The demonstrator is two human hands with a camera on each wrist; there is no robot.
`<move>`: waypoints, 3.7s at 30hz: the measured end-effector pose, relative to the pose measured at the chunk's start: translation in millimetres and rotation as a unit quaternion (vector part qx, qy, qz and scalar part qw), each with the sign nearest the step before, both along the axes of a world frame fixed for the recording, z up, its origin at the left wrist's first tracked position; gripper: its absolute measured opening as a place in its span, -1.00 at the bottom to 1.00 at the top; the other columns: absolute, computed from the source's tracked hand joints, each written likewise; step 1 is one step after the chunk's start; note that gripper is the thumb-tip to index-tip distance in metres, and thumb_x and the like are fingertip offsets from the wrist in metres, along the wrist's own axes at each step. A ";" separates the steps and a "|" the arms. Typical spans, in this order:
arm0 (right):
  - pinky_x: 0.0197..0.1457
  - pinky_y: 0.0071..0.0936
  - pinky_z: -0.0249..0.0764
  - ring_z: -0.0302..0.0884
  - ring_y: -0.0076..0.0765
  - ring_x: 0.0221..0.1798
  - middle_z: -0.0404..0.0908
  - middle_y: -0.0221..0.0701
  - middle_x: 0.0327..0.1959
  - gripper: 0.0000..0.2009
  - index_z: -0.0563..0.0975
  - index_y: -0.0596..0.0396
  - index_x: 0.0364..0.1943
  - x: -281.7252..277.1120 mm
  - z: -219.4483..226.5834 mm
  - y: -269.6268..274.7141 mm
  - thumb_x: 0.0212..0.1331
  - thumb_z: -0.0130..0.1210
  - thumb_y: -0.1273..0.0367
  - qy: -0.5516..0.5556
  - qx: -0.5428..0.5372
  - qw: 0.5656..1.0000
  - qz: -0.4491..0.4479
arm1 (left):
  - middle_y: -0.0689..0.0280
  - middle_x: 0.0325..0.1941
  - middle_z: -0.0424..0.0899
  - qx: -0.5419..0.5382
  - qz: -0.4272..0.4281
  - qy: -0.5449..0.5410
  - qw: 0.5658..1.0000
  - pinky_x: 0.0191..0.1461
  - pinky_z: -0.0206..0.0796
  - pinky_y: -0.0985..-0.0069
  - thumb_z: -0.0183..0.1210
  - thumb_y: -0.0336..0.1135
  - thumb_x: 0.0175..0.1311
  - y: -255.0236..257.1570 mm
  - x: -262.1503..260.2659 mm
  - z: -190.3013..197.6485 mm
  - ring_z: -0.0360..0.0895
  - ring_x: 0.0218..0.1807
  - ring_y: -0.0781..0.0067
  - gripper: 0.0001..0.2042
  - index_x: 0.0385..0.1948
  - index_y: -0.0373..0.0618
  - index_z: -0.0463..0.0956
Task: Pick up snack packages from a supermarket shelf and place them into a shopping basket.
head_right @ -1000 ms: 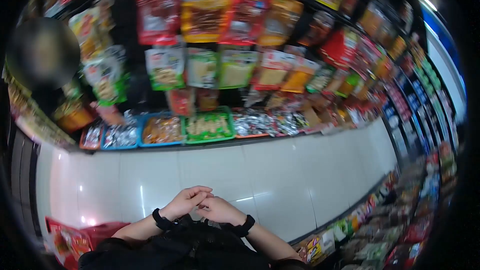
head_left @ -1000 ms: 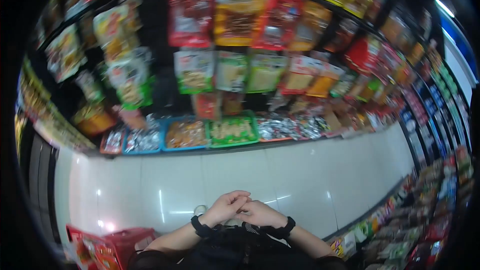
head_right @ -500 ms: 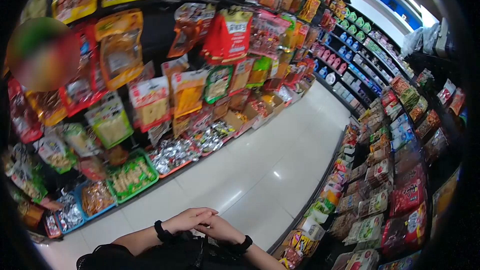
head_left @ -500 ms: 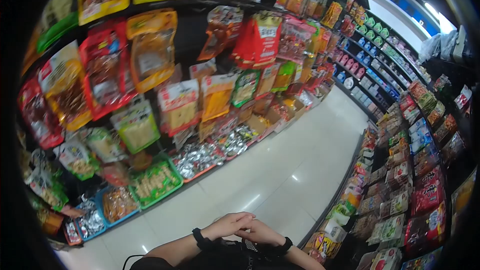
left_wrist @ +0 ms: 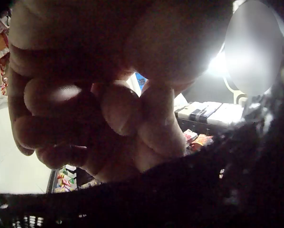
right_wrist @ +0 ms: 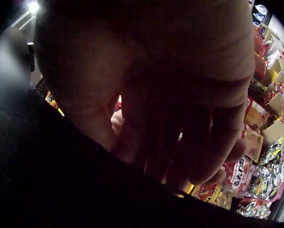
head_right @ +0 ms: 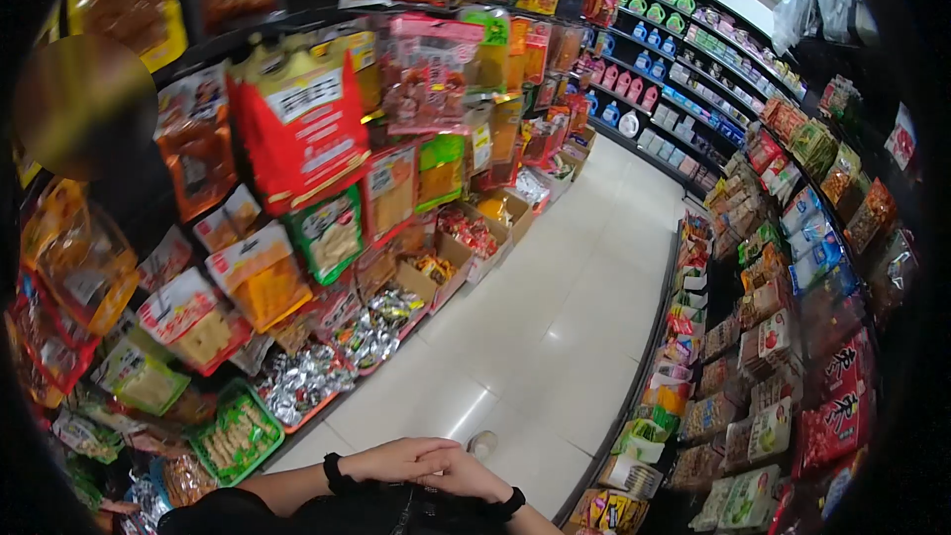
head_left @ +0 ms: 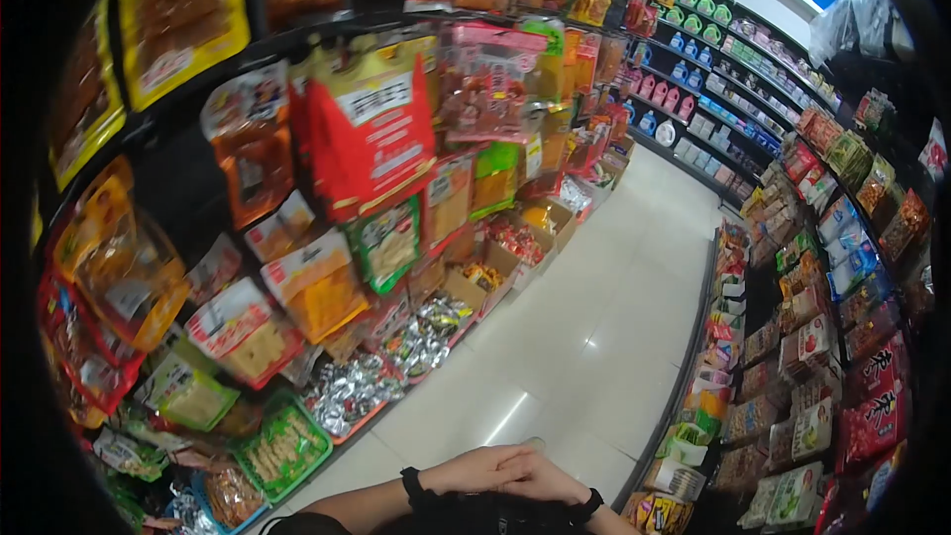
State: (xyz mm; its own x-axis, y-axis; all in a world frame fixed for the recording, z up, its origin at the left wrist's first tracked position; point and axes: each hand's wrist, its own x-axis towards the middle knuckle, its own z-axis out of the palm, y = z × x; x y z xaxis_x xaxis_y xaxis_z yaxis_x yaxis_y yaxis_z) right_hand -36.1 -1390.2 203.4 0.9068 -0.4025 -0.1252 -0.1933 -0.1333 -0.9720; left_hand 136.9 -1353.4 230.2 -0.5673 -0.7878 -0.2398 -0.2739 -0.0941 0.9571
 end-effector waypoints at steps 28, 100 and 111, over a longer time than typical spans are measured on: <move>-0.12 -0.41 0.41 0.52 -0.20 -0.21 0.58 -0.26 -0.30 -0.78 0.52 0.11 -0.23 -102.8 25.0 -617.8 -0.02 0.01 0.51 -0.009 -0.138 0.987 -0.083 | 0.16 -0.12 0.54 -0.231 0.170 0.041 0.957 -0.06 0.34 0.51 0.15 -0.31 0.13 -604.7 -117.7 8.9 0.52 -0.13 0.35 -0.64 -0.02 -0.19 0.41; 0.16 -0.44 0.31 0.36 -0.45 0.09 0.40 -0.36 0.05 -0.38 0.20 0.21 0.15 -118.2 85.7 -1018.7 -0.05 0.22 0.56 -0.008 0.255 0.844 0.472 | 0.28 -0.12 0.57 -0.093 0.841 0.229 0.481 0.00 0.35 0.52 0.26 -0.41 0.05 -838.2 -337.3 61.5 0.49 -0.10 0.54 -0.61 -0.05 -0.28 0.41; 0.06 -0.48 0.37 0.41 -0.49 -0.01 0.45 -0.39 -0.04 -0.47 0.27 0.19 0.06 -137.5 81.4 -749.2 -0.06 0.22 0.56 -0.012 0.202 0.812 0.547 | 0.29 -0.19 0.59 -0.154 0.918 0.154 0.333 -0.05 0.37 0.57 0.28 -0.49 -0.01 -609.1 -418.2 48.4 0.50 -0.16 0.61 -0.62 -0.11 -0.26 0.39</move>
State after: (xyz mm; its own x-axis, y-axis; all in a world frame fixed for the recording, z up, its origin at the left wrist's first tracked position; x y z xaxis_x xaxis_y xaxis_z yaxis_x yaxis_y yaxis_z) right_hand -173.7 -2139.5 284.9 0.6985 0.7152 -0.0233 -0.1535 0.1179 -0.9811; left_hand -281.4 -1962.5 278.6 0.9763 0.1638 -0.1416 0.0910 0.2833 0.9547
